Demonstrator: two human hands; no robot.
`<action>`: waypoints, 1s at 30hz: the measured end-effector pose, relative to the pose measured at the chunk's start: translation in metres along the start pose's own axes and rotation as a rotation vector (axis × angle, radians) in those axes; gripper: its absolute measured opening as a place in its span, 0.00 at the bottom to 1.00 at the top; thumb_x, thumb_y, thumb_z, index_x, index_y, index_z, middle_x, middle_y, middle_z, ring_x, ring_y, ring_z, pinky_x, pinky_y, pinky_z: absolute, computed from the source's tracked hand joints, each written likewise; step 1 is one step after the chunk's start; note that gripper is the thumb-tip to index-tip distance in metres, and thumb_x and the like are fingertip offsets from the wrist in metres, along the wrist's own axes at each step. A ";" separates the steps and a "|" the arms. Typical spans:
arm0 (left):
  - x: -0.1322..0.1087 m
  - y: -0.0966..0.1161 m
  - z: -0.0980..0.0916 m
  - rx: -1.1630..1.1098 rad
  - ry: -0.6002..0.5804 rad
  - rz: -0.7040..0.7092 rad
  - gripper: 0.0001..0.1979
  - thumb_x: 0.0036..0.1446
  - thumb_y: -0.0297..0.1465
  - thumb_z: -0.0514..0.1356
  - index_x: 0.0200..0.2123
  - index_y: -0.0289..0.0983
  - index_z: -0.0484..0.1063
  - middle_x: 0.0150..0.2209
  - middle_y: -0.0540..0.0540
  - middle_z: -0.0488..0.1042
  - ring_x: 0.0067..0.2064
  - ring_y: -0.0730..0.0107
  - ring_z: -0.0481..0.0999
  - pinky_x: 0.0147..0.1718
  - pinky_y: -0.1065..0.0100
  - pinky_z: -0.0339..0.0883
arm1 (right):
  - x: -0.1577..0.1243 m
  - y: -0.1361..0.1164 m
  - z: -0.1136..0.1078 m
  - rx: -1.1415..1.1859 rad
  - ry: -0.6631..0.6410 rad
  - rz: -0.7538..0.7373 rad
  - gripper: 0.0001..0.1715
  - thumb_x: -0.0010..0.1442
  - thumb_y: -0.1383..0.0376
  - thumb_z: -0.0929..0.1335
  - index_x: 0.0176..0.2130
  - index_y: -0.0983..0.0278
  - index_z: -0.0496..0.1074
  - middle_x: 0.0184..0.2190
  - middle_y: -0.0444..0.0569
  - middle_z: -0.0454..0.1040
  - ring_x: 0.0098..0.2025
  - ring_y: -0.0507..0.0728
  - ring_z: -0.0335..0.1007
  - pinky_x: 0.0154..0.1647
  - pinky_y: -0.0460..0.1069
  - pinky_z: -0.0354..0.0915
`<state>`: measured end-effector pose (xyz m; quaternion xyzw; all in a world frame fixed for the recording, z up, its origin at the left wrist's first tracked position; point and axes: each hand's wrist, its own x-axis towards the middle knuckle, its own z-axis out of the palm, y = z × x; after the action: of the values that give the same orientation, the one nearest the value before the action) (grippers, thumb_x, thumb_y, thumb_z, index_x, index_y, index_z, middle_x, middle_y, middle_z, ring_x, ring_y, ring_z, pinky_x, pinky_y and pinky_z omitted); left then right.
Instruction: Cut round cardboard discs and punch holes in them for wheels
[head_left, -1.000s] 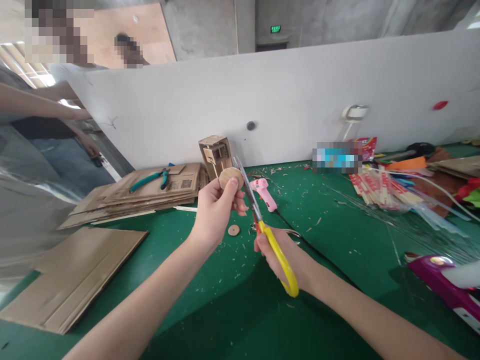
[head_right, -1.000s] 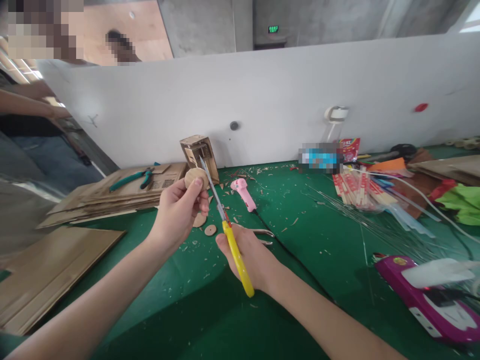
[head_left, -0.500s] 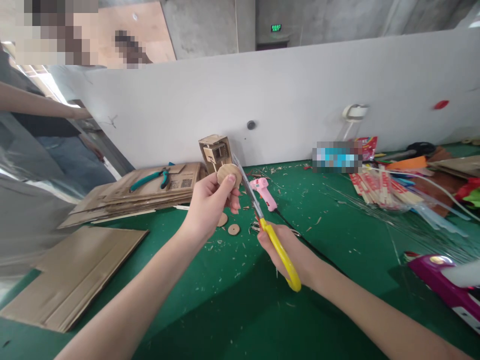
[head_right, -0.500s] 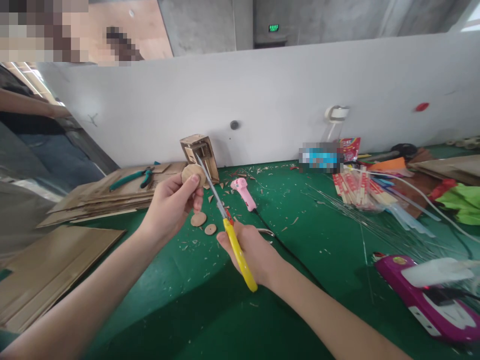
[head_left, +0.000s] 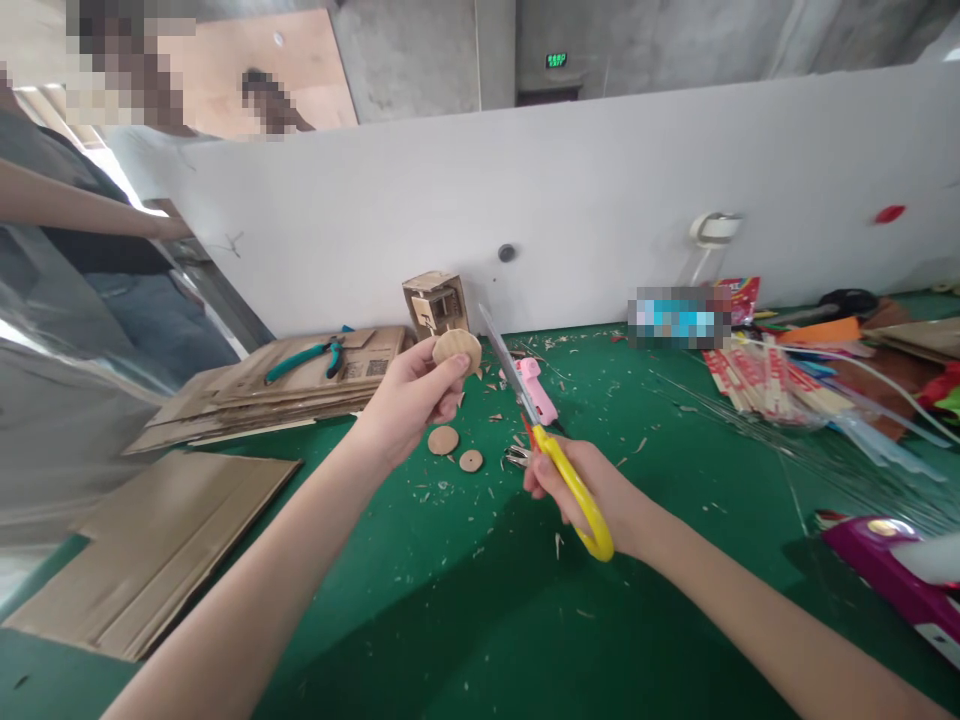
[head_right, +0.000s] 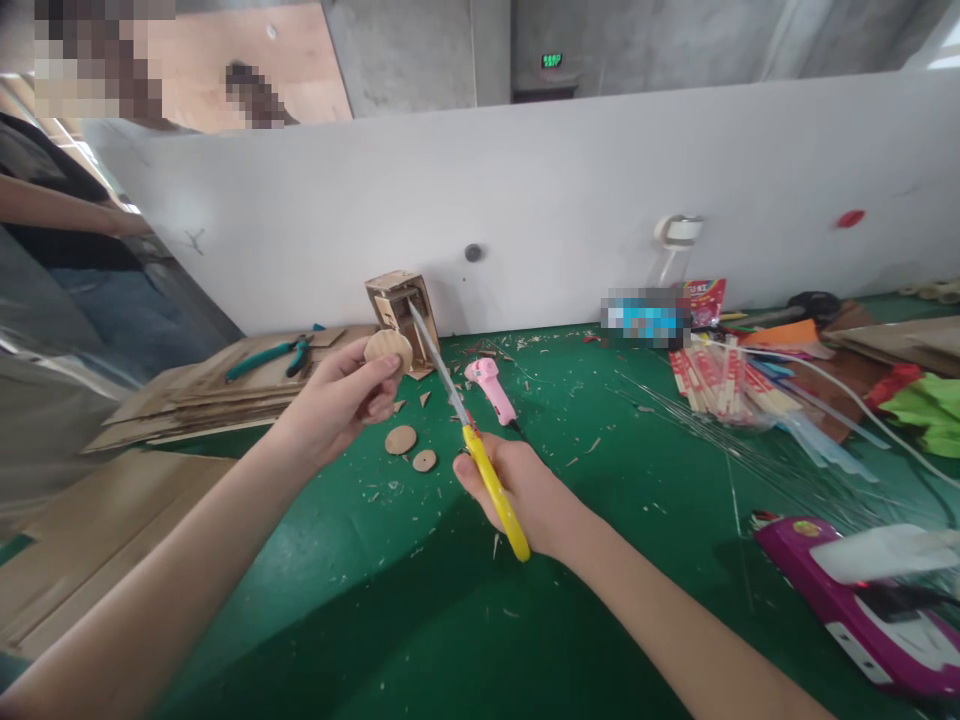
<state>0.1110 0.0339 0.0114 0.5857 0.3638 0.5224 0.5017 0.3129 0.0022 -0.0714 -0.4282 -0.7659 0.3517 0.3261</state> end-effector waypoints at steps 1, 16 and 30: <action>0.000 0.000 0.002 -0.030 0.010 -0.007 0.06 0.55 0.29 0.61 0.29 0.35 0.65 0.19 0.57 0.58 0.16 0.86 0.54 0.14 0.80 0.47 | -0.001 0.002 0.001 0.020 -0.016 -0.008 0.27 0.64 0.44 0.55 0.31 0.63 0.62 0.25 0.45 0.65 0.23 0.51 0.58 0.22 0.47 0.57; -0.004 -0.006 0.010 0.012 0.060 0.093 0.10 0.56 0.33 0.62 0.29 0.34 0.67 0.23 0.52 0.69 0.19 0.81 0.69 0.15 0.79 0.60 | -0.007 0.008 0.022 0.257 -0.074 -0.065 0.30 0.63 0.41 0.55 0.41 0.64 0.64 0.36 0.53 0.70 0.34 0.55 0.66 0.26 0.48 0.63; -0.007 -0.006 0.014 0.024 0.063 0.115 0.11 0.56 0.32 0.61 0.24 0.34 0.65 0.19 0.54 0.66 0.16 0.81 0.66 0.15 0.76 0.60 | -0.008 0.002 0.016 0.186 -0.101 -0.124 0.25 0.63 0.43 0.56 0.40 0.62 0.60 0.37 0.52 0.69 0.36 0.55 0.66 0.32 0.50 0.65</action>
<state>0.1237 0.0262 0.0049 0.5948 0.3515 0.5641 0.4521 0.3039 -0.0082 -0.0828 -0.3297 -0.7703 0.4216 0.3466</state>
